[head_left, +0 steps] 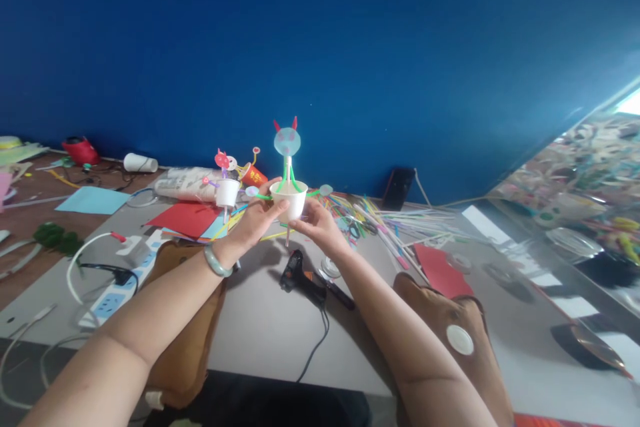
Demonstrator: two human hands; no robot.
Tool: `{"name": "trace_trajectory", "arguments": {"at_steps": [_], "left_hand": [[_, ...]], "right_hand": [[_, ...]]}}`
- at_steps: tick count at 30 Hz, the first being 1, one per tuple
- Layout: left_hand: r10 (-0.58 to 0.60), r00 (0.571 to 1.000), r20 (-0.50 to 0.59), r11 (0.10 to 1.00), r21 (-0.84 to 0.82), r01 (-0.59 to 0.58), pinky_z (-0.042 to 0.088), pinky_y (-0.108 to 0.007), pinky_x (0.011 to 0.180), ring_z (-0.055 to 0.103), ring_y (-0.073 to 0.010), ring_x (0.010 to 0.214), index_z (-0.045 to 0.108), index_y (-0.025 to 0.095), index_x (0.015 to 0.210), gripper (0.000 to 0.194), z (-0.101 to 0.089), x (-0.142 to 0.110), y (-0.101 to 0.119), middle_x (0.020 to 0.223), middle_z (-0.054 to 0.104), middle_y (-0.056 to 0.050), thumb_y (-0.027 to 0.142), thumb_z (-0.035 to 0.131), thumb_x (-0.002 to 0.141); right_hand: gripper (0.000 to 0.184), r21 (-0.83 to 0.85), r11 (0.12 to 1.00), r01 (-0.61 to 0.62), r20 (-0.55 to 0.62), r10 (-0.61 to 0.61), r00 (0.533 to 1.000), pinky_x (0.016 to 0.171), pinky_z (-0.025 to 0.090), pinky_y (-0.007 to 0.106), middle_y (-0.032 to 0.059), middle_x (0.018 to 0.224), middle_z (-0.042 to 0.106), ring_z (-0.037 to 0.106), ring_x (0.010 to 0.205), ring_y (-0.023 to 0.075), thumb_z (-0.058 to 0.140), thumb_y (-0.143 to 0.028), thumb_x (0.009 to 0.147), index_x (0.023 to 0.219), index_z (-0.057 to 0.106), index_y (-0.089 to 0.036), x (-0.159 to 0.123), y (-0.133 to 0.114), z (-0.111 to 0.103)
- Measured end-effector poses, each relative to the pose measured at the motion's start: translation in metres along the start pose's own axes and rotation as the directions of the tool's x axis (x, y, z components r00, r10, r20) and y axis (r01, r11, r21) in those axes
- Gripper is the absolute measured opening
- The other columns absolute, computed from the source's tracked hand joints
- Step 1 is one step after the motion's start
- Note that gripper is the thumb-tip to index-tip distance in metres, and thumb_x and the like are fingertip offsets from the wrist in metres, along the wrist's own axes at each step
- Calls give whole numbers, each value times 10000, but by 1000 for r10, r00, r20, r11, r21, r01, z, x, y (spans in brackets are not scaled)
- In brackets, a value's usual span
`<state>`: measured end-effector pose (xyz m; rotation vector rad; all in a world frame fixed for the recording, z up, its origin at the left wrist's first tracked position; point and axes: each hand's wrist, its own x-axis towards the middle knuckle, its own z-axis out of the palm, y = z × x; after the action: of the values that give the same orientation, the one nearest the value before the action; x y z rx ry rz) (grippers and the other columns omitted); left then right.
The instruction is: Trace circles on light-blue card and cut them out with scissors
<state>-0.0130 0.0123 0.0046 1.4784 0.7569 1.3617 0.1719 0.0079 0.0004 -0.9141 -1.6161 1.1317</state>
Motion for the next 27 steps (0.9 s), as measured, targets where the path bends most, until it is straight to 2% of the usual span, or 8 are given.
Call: {"name": "trace_trajectory", "arguments": {"at_steps": [5, 10, 14, 19, 23, 27], "left_hand": [[23, 999, 49, 1000, -3, -23, 476, -418, 1040, 638, -295, 1198, 566, 199, 1376, 640, 7, -6, 14, 1146, 743, -123, 497, 732, 834], [-5, 997, 79, 997, -73, 11, 503, -410, 988, 676, -284, 1091, 625, 200, 1297, 580, 12, -8, 15, 1077, 755, -108, 496, 751, 815], [-18, 994, 106, 994, -103, 29, 513, -404, 982, 667, -288, 1114, 690, 194, 1180, 490, 12, -7, 13, 1131, 739, -117, 494, 765, 800], [10, 998, -66, 988, -154, -20, 505, -416, 1002, 663, -261, 1118, 705, 204, 1147, 485, 6, 1, 5, 1147, 737, -92, 457, 821, 750], [18, 989, -148, 989, -140, -39, 514, -407, 991, 691, -230, 1024, 763, 179, 1010, 366, 2, 4, -3, 1059, 763, -85, 460, 795, 778], [15, 980, -196, 994, -101, -36, 526, -406, 966, 708, -227, 935, 789, 173, 906, 325, 1, 3, -5, 931, 779, -74, 469, 797, 772]], "right_hand": [[537, -41, 999, 27, -49, -29, 998, 793, 557, 366, 76, 982, 751, 686, 931, 243, 845, -537, 680, 1048, 665, -189, -4, -12, 5], [414, -89, 996, 22, -1, -22, 1000, 655, 535, 329, 60, 821, 751, 657, 728, 208, 805, -566, 727, 853, 726, -180, -8, -20, 5], [413, -110, 994, 21, -55, -27, 998, 694, 545, 343, 71, 840, 764, 677, 757, 228, 794, -568, 737, 857, 735, -176, -8, -19, 3], [456, -73, 994, 75, -150, -86, 985, 810, 555, 385, 97, 1010, 767, 697, 900, 265, 802, -522, 725, 1013, 728, -176, -3, -16, 0], [364, -103, 992, 75, -147, -90, 985, 778, 555, 366, 89, 947, 765, 689, 862, 252, 787, -473, 728, 928, 735, -174, -4, -19, 0], [267, -135, 989, 67, -159, -88, 983, 746, 547, 343, 75, 906, 762, 679, 821, 235, 759, -410, 737, 866, 731, -179, -6, -22, 1]]}}
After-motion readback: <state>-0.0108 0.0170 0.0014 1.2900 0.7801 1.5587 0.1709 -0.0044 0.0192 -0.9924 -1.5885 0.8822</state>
